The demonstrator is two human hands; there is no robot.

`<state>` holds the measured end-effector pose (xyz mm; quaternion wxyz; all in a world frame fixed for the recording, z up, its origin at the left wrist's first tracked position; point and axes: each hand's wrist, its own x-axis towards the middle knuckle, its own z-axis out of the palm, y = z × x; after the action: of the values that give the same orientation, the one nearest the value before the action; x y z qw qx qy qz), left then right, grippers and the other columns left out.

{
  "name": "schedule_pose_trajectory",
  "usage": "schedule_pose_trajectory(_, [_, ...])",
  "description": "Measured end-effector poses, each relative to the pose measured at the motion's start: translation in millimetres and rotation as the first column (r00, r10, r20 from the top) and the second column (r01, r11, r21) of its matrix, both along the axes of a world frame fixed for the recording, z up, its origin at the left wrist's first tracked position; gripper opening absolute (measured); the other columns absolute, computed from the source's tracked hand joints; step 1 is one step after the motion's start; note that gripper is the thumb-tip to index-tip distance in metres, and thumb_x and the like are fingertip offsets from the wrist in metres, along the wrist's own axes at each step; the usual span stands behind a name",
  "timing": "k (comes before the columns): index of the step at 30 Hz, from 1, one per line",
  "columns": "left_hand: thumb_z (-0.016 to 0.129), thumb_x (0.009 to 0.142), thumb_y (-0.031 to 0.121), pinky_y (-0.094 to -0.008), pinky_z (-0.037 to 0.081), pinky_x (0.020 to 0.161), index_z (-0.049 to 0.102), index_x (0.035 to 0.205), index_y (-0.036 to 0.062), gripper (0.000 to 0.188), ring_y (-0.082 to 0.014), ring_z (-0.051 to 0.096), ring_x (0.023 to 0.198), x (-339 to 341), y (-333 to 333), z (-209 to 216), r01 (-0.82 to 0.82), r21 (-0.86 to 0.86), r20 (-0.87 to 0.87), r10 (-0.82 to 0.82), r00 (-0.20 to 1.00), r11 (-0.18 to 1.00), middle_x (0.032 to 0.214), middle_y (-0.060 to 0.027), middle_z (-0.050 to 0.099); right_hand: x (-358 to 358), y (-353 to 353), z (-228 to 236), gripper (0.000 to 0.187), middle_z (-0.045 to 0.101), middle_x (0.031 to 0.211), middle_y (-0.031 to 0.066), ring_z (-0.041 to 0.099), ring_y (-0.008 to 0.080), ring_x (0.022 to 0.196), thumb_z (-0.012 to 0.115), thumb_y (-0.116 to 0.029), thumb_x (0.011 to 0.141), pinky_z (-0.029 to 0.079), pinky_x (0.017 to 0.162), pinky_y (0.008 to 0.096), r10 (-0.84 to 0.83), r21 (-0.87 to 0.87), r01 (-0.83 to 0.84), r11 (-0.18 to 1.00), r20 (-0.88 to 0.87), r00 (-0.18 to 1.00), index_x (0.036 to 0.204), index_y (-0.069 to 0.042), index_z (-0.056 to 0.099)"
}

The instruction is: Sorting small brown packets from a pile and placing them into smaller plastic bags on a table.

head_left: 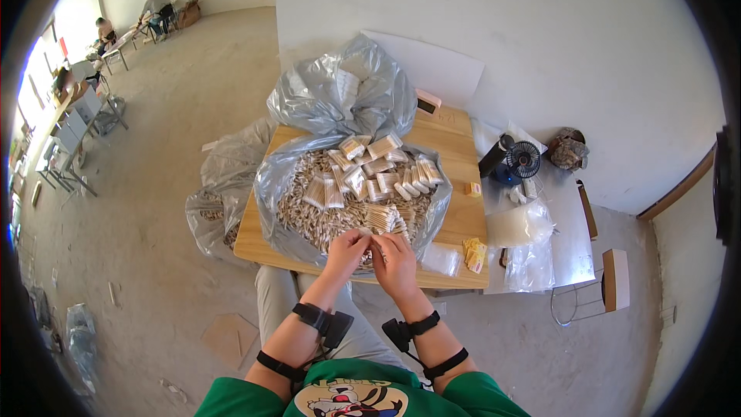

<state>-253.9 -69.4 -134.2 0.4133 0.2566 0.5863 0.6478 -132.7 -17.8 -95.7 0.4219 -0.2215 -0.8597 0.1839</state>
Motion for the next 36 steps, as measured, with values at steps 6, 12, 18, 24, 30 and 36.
schedule_pose_trajectory(6, [0.062,0.083,0.013,-0.0339,0.039,0.053,0.055,0.071,-0.0003,0.019,-0.0214,0.052,0.058,1,-1,13,-0.013,0.002,-0.54,0.012,0.842,1.0,0.065,-0.0124,0.052,-5,6,-7,0.023,0.06,0.084,0.0157,0.058,0.034,0.076,0.059,0.005,0.074,0.047,0.065,0.0397,-0.006,-0.107,0.001,0.994,-0.043,0.999,0.097,-0.001,0.061])
schedule_pose_trajectory(12, [0.065,0.081,0.01,-0.0336,0.042,0.055,0.058,0.076,0.0001,0.013,-0.0245,0.054,0.062,-9,0,11,0.055,0.078,-0.673,0.011,0.74,0.995,0.069,-0.0121,0.055,-10,12,-15,0.026,0.059,0.081,0.0153,0.057,0.0342,0.072,0.059,0.007,0.074,0.046,0.063,0.0407,0.023,-0.145,-0.027,0.989,-0.03,0.999,0.098,-0.001,0.058])
schedule_pose_trajectory(18, [0.064,0.08,0.008,-0.0359,0.043,0.057,0.056,0.074,-0.0001,0.013,-0.029,0.054,0.063,-15,0,6,0.046,0.068,-0.706,0.016,0.708,0.997,0.07,-0.0137,0.054,-12,25,-17,0.023,0.058,0.081,0.0159,0.056,0.0347,0.075,0.058,0.007,0.074,0.046,0.064,0.0411,-0.06,-0.139,0.059,0.989,-0.008,0.998,0.096,0.0,0.056])
schedule_pose_trajectory(24, [0.062,0.074,0.007,-0.0377,0.043,0.058,0.052,0.069,-0.0009,0.013,-0.0319,0.055,0.064,-14,6,5,0.063,0.08,-0.79,0.025,0.613,0.995,0.069,-0.015,0.053,-23,25,-25,0.02,0.058,0.08,0.0159,0.057,0.0355,0.074,0.057,0.003,0.077,0.047,0.064,0.0416,-0.038,-0.163,0.041,0.986,0.022,0.999,0.097,-0.001,0.057])
schedule_pose_trajectory(30, [0.065,0.072,0.006,-0.037,0.045,0.061,0.052,0.073,-0.0005,0.015,-0.0302,0.055,0.066,-23,1,7,0.164,0.025,-0.742,-0.092,0.664,0.986,0.069,-0.0138,0.053,-20,27,-29,0.018,0.063,0.081,0.0162,0.062,0.0304,0.075,0.053,0.002,0.082,0.049,0.065,0.0373,-0.051,-0.208,0.048,0.977,-0.005,0.999,0.097,-0.002,0.061])
schedule_pose_trajectory(36, [0.071,0.08,0.022,-0.0312,0.046,0.065,0.057,0.091,0.0,0.028,-0.0185,0.056,0.07,-41,6,-12,-0.294,0.153,-0.54,0.329,0.775,0.943,0.071,-0.0041,0.055,-27,42,-60,0.019,0.066,0.089,0.0065,0.061,0.0146,0.076,0.051,0.005,0.083,0.05,0.069,0.029,-0.189,-0.859,-0.158,0.487,-0.28,0.941,0.098,0.001,0.063])
